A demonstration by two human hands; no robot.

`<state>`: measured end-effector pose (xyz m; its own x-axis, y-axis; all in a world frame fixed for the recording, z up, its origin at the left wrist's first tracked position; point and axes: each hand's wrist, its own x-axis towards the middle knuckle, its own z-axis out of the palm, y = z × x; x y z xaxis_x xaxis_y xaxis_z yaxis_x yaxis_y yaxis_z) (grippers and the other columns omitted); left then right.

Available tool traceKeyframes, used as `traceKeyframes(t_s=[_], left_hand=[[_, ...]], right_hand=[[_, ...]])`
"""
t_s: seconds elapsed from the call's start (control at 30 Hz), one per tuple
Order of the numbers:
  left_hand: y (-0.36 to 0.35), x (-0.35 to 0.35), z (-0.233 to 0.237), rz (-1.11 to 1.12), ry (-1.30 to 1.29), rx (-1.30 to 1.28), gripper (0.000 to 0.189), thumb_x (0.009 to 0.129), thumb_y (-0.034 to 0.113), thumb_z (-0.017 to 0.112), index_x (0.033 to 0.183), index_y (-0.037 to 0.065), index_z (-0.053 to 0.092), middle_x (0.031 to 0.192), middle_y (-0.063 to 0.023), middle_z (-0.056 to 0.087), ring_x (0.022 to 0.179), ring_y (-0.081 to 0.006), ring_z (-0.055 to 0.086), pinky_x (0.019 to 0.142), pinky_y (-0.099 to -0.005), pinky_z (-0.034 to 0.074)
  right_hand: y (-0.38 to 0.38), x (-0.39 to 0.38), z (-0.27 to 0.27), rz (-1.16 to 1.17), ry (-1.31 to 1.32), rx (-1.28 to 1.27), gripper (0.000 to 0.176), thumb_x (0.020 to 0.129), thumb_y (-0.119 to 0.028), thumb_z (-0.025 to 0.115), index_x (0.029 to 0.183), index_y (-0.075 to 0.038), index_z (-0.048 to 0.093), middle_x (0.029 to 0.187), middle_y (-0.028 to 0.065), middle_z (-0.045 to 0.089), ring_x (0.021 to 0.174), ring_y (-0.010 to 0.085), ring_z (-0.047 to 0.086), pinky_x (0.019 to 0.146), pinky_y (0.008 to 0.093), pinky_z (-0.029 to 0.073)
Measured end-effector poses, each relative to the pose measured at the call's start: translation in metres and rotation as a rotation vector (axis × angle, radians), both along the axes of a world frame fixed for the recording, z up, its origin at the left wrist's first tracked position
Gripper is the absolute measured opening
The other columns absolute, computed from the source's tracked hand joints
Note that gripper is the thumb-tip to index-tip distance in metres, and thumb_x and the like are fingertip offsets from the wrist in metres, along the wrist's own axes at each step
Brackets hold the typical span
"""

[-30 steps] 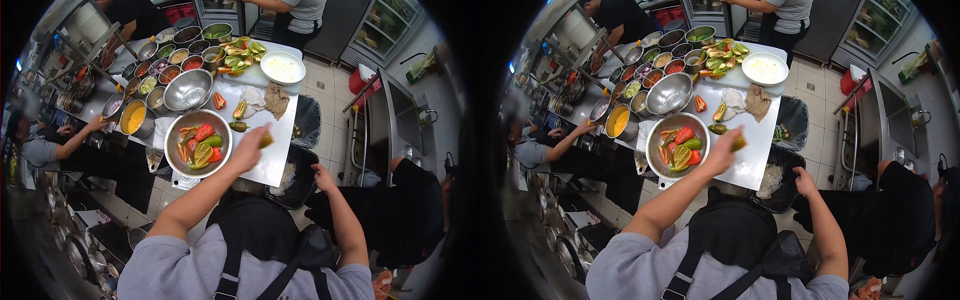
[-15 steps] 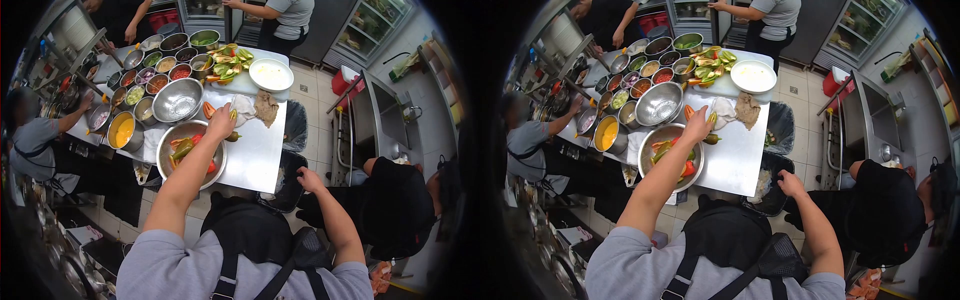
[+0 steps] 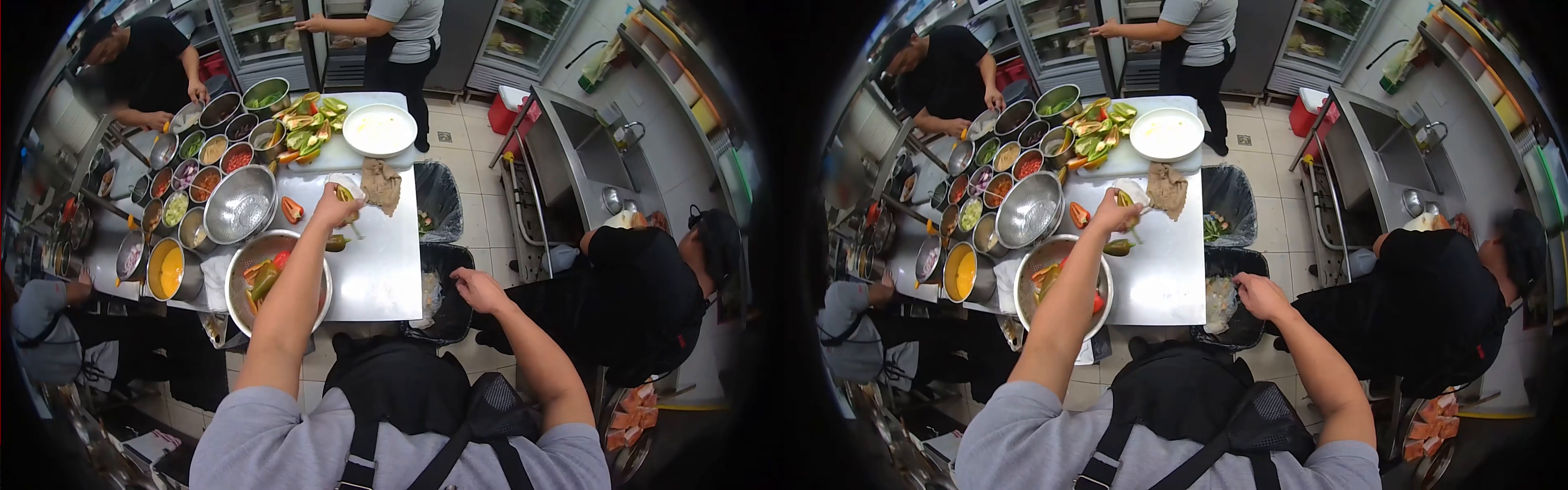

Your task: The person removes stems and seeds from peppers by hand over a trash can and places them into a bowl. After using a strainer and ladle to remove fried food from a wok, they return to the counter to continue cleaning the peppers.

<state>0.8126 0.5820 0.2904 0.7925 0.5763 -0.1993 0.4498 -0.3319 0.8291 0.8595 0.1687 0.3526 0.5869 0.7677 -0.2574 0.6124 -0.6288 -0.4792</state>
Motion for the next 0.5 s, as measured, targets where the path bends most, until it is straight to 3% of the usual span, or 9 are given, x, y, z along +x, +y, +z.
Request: traceKeyframes(t_s=[0.07,0.1,0.2,0.4,0.47,0.5], left_hand=[[-0.053,-0.015,0.067,0.135,-0.204,-0.434,0.057,0.081,0.026,0.081,0.119,0.007,0.044,0.096,-0.0115,0.067,0.082,-0.0249,0.069,0.063,-0.0424,0.058],[-0.067,-0.017,0.073,0.122,-0.206,-0.426,0.057,0.081,0.026,0.081,0.119,0.007,0.044,0.096,-0.0115,0.067,0.082,-0.0249,0.069,0.063,-0.0424,0.058],[-0.103,-0.023,0.08,0.11,-0.271,-0.739,0.038,0.087,0.029,0.077,0.098,0.01,0.045,0.091,-0.0098,0.067,0.08,-0.0235,0.07,0.065,-0.0376,0.06],[-0.158,-0.044,0.083,0.106,-0.412,-0.984,0.034,0.09,0.025,0.073,0.097,0.007,0.045,0.096,-0.0127,0.065,0.079,-0.0235,0.069,0.062,-0.0378,0.062],[-0.174,-0.054,0.096,0.045,-0.435,-1.086,0.025,0.097,0.024,0.063,0.095,0.007,0.045,0.101,-0.0135,0.063,0.083,-0.0227,0.068,0.064,-0.0391,0.063],[-0.181,-0.058,0.108,0.036,-0.418,-1.078,0.02,0.103,0.025,0.049,0.105,0.005,0.049,0.108,-0.0137,0.061,0.093,-0.0225,0.066,0.073,-0.0399,0.061]], right_hand=[[0.018,0.002,0.012,0.059,-0.022,0.121,0.033,0.09,-0.014,0.055,0.122,-0.007,0.056,0.093,0.0171,0.069,0.091,0.039,0.066,0.08,0.0466,0.052],[0.029,0.0,0.023,0.047,-0.027,0.13,0.033,0.09,-0.014,0.055,0.122,-0.007,0.056,0.093,0.0171,0.069,0.091,0.039,0.066,0.08,0.0466,0.052],[0.062,-0.012,0.066,-0.001,0.029,0.34,0.037,0.09,-0.015,0.059,0.125,-0.007,0.052,0.09,0.0162,0.069,0.086,0.0371,0.067,0.074,0.0467,0.051],[0.09,-0.015,0.093,-0.042,-0.079,0.343,0.039,0.09,-0.021,0.064,0.124,-0.008,0.05,0.091,0.0168,0.069,0.085,0.0362,0.067,0.071,0.0479,0.052],[0.09,-0.01,0.084,0.005,-0.169,0.399,0.039,0.089,-0.024,0.065,0.122,-0.008,0.051,0.097,0.0179,0.067,0.085,0.0369,0.067,0.071,0.0492,0.052],[0.091,-0.009,0.082,0.053,-0.228,0.45,0.038,0.088,-0.023,0.065,0.12,-0.008,0.051,0.097,0.018,0.066,0.085,0.0379,0.066,0.07,0.0498,0.052]])
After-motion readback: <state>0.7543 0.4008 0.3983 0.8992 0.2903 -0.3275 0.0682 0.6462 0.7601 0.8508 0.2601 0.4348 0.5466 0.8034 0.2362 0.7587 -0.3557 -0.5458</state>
